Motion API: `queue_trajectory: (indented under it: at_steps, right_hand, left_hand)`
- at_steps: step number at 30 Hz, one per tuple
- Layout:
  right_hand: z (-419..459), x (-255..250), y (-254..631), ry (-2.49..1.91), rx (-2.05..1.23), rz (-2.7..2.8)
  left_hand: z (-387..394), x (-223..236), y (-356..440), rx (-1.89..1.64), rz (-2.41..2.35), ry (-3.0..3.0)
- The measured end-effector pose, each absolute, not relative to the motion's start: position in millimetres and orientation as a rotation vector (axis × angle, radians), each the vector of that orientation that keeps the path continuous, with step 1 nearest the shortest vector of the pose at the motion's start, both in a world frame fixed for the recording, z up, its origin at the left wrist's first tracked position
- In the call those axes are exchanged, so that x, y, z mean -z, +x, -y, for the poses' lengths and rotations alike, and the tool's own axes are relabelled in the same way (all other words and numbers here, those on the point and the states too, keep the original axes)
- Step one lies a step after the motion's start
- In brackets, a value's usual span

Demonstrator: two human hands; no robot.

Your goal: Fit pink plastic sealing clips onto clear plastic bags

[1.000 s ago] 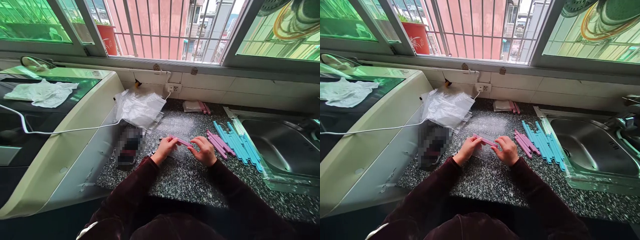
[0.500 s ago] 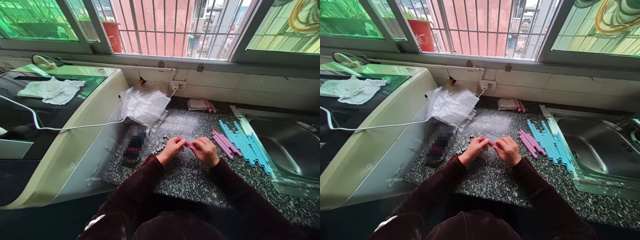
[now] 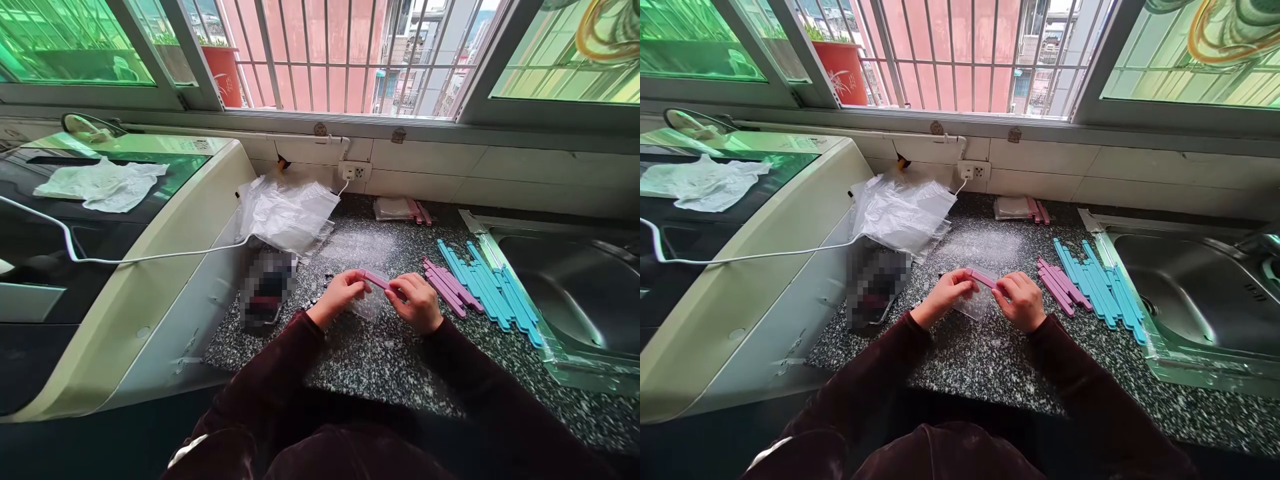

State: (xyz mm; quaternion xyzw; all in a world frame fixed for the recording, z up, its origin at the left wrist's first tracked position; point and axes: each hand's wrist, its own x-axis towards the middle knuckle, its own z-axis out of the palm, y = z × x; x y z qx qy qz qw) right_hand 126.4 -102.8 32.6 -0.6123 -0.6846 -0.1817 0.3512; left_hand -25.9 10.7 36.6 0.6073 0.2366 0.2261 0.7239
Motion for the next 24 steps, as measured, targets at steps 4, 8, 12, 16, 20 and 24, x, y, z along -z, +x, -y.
queue_trajectory:
  at_steps: [4,8,12,16,20,24]
  right_hand:
    - [103,-31,127,-1.598,0.462,1.787]
    - [102,-31,127,-1.605,0.475,1.806]
    - [102,-32,126,-1.611,0.49,1.848]
    - [103,-32,125,-1.602,0.512,1.88]
    - [102,-30,125,-1.567,0.499,1.87]
    - [101,-25,126,-1.55,0.441,1.836]
  left_hand:
    - [-13,-33,-25,-0.528,-0.512,1.265]
    - [-15,-27,-24,-0.537,-0.495,1.172]
    - [-15,-24,-25,-0.562,-0.521,1.271]
    - [-13,-29,-25,-0.591,-0.566,1.37]
    - [-10,-34,-25,-0.611,-0.582,1.394]
    - [-9,-33,-24,-0.621,-0.584,1.39]
